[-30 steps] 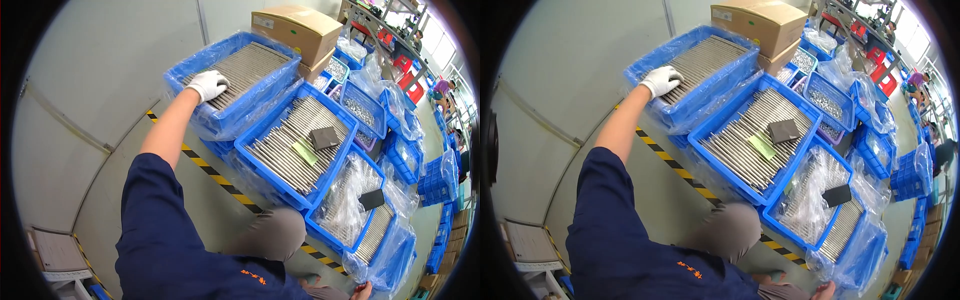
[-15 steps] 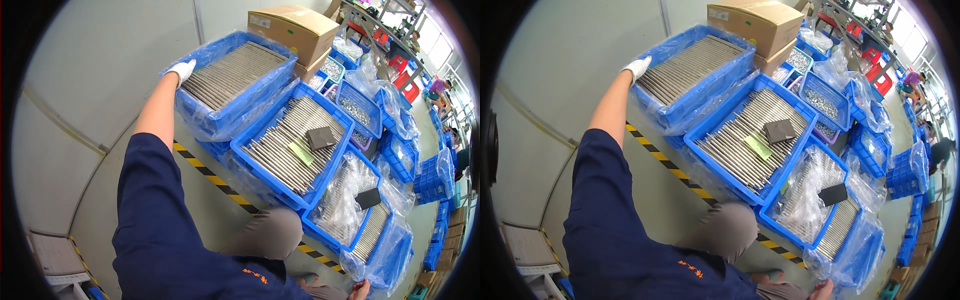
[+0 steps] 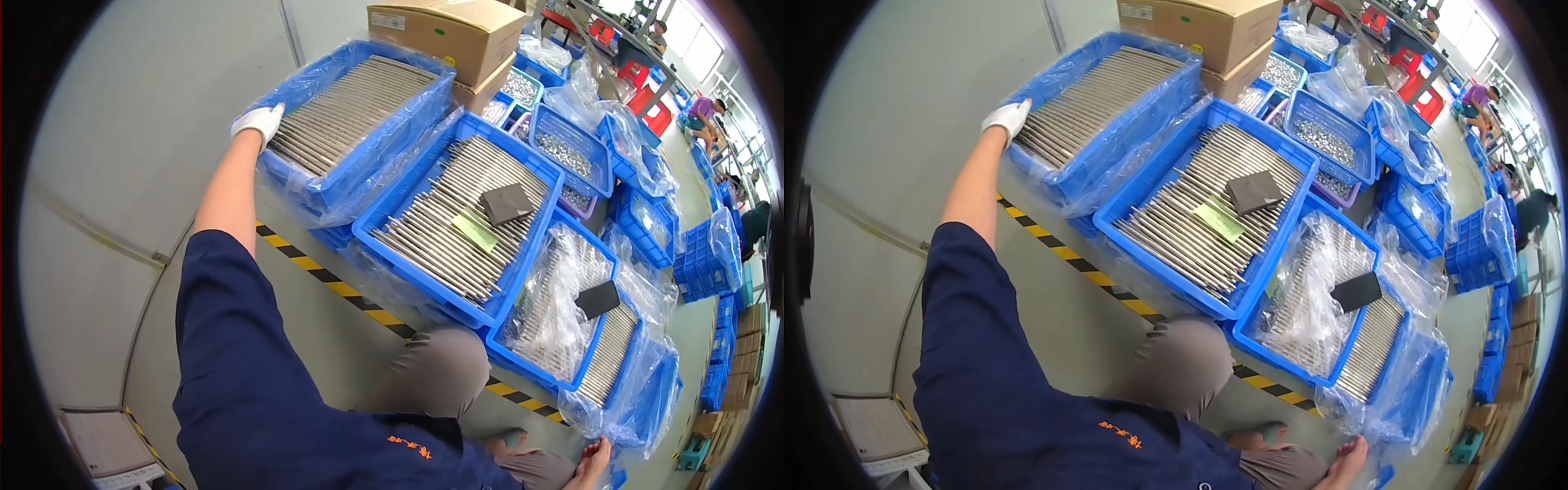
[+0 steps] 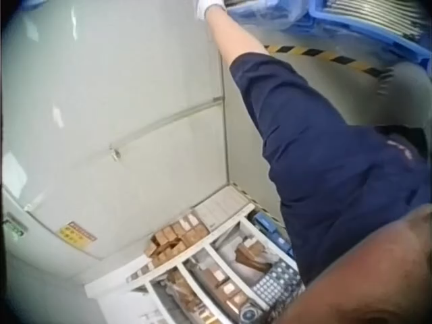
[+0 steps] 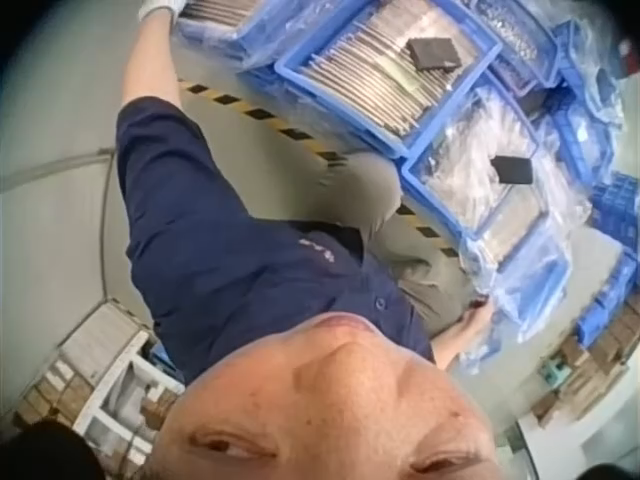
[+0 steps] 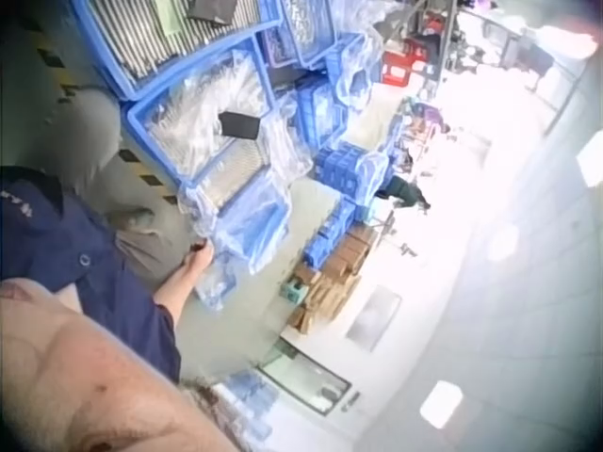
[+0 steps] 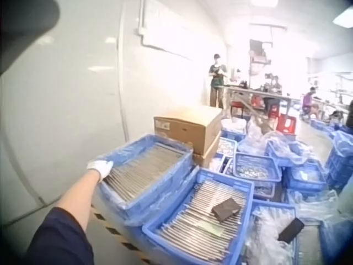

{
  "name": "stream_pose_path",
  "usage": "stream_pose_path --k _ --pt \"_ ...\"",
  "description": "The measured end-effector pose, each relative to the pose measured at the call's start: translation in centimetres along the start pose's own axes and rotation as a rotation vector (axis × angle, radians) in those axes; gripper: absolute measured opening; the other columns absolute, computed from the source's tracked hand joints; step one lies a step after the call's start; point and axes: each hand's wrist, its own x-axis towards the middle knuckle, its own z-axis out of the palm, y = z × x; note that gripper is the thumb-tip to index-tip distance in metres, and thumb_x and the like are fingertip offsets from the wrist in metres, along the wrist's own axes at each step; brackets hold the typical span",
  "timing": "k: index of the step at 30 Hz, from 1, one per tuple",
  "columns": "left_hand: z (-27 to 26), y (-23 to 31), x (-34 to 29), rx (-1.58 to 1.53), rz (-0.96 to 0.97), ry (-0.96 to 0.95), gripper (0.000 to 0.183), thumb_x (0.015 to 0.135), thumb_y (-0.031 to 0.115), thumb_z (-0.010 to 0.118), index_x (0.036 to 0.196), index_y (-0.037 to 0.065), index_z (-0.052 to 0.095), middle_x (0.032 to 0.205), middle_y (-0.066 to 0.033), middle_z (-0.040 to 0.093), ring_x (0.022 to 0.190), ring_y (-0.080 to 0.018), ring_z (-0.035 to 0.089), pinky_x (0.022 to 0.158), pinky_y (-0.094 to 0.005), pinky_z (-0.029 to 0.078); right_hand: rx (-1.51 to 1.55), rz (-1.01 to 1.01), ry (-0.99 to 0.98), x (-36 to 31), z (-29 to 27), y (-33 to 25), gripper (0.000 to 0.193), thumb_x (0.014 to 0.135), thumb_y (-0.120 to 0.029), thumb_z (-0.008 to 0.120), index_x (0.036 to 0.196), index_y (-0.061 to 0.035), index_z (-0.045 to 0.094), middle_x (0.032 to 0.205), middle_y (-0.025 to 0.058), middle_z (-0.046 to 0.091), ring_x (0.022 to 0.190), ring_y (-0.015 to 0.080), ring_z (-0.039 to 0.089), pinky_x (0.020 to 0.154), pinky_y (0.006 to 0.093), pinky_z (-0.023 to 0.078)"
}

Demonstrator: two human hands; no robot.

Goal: Sorting and bundling thin metal rods from blue industrial bins.

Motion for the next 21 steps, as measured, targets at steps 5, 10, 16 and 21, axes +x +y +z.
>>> stream_pose_path --k 5,10,16,21 --pt "2.7 4.2 0.7 0.026 0.128 0.013 0.060 0.080 0.051 0.025 0.121 0.010 0.039 0.127 -0.0122 0.034 0.119 -0.0270 0.031 0.098 -0.0355 0.024 0.109 -0.056 -0.096 -1.5 -1.3 -1.3 0.016 0.080 -0.017 0.048 0.065 -0.0157 0.042 0.050 -0.0064 0.030 0.042 0.0049 0.031 0.038 0.0210 0.026" --pt "2.6 -4.4 5.9 0.063 0.105 0.008 0.074 0.079 0.060 0.019 0.105 -0.002 0.051 0.108 -0.0220 0.049 0.108 -0.0322 0.043 0.091 -0.0378 0.031 -0.001 -0.034 -0.034 -2.0 4.1 -2.8 0.013 0.080 -0.019 0.050 0.080 -0.0071 0.053 0.053 -0.0018 0.043 0.047 0.0077 0.043 0.043 0.0209 0.035" --pt "4.2 -1.4 5.3 0.153 0.104 -0.010 0.073 0.078 0.060 0.018 0.112 0.003 0.048 0.114 -0.0197 0.046 0.109 -0.0339 0.041 0.093 -0.0377 0.030 0.070 -0.060 0.025 -2.9 1.7 -2.0 0.013 0.082 -0.020 0.048 0.081 -0.0084 0.054 0.055 -0.0034 0.044 0.050 0.0064 0.044 0.046 0.0198 0.038" --pt "3.7 -2.9 6.8 0.187 0.110 -0.018 0.073 0.079 0.060 0.017 0.112 0.004 0.048 0.112 -0.0181 0.048 0.108 -0.0338 0.042 0.092 -0.0378 0.031 0.101 -0.062 -0.001 -3.7 1.7 -2.1 0.013 0.082 -0.020 0.049 0.081 -0.0085 0.054 0.056 -0.0038 0.046 0.050 0.0056 0.045 0.046 0.0193 0.038"
